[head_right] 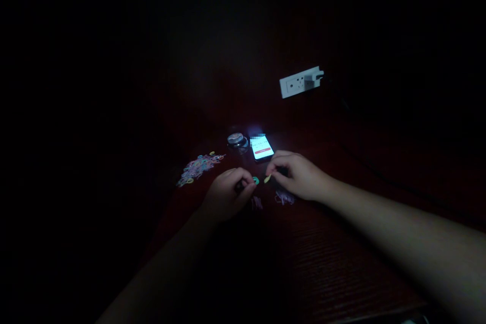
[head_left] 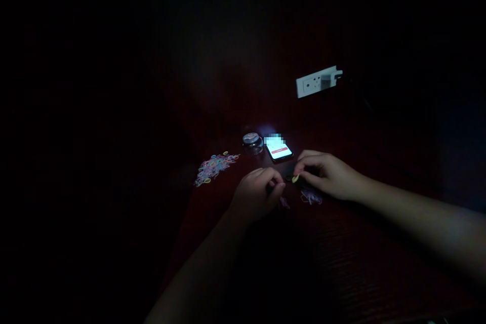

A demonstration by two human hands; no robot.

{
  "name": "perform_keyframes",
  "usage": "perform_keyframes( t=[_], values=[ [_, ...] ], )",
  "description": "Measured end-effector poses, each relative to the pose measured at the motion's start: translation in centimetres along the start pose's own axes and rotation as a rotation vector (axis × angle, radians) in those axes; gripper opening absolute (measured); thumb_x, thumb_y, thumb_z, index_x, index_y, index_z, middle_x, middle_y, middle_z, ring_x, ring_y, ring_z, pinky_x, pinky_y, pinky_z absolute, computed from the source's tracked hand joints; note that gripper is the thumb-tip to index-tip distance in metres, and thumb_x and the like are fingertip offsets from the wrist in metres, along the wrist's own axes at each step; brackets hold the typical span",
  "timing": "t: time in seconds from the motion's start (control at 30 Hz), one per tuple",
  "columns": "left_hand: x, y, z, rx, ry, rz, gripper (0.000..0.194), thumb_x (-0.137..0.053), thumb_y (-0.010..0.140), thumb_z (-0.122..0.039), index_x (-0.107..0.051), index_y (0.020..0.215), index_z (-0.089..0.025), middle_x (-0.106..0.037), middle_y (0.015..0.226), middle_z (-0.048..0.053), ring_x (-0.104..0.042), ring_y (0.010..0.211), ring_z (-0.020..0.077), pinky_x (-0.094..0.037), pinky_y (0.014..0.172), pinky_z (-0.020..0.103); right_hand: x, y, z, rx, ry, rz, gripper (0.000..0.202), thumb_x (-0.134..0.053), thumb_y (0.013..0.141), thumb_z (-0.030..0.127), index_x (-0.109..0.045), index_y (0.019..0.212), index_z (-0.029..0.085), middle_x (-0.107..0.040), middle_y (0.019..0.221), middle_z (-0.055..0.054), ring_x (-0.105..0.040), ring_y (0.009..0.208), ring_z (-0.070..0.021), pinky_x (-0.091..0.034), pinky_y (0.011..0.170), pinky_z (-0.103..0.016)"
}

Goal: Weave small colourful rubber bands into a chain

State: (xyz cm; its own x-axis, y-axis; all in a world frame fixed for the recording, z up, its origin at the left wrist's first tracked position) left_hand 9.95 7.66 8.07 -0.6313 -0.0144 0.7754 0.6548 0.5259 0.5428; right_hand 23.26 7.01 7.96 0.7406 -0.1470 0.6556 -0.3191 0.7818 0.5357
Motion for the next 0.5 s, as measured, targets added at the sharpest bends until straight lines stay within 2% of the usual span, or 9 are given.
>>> perform_keyframes(
  t=[0.13, 0.27, 0.5],
  values=[
    [0.2, 0.2, 0.8, 0.061, 0.042, -0.023, 0.006, -0.055, 0.086, -0.024, -0.056, 0.082, -0.020, -0.061, 0.077, 0.000, -0.056, 0.073, 0.0141, -0.042, 0.068, 0.027, 0.7, 0.2, -1.5, -0.039, -0.032, -0.035, 0.017, -0.058, 0.086, 0.032, -0.069, 0.083, 0.020, -0.064, 0.085, -0.005, -0.060, 0.079, -0.0175, -0.048, 0.072, -0.031],
    [0.4, 0.2, 2.6, 0.152, 0.085, -0.054, 0.005, -0.053, 0.086, -0.023, -0.058, 0.086, -0.021, -0.063, 0.079, -0.001, -0.058, 0.075, 0.0144, -0.044, 0.068, 0.027, 0.6, 0.3, -2.4, -0.049, -0.110, -0.021, 0.017, -0.058, 0.087, 0.031, -0.071, 0.085, 0.020, -0.066, 0.088, -0.006, -0.062, 0.082, -0.0192, -0.047, 0.076, -0.033],
    [0.6, -0.1, 5.6, 0.258, 0.208, -0.085, 0.012, -0.049, 0.088, -0.020, -0.060, 0.092, -0.020, -0.067, 0.090, 0.003, -0.061, 0.087, 0.0186, -0.047, 0.077, 0.031, -0.7, 1.0, -2.8, -0.038, -0.425, 0.064, 0.017, -0.058, 0.087, 0.029, -0.074, 0.089, 0.024, -0.069, 0.091, -0.006, -0.060, 0.090, -0.0226, -0.038, 0.083, -0.039]
  ],
)
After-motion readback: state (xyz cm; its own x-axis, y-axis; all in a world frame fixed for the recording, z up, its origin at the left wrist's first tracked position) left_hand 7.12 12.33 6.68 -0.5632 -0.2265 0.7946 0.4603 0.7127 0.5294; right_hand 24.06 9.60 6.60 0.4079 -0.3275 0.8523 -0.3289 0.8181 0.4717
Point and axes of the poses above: each hand's wrist, its own y-axis towards the middle knuckle, its own x-axis out of the back of the hand, z = x × y, the point moved 9 cm from there along y, towards the middle knuckle
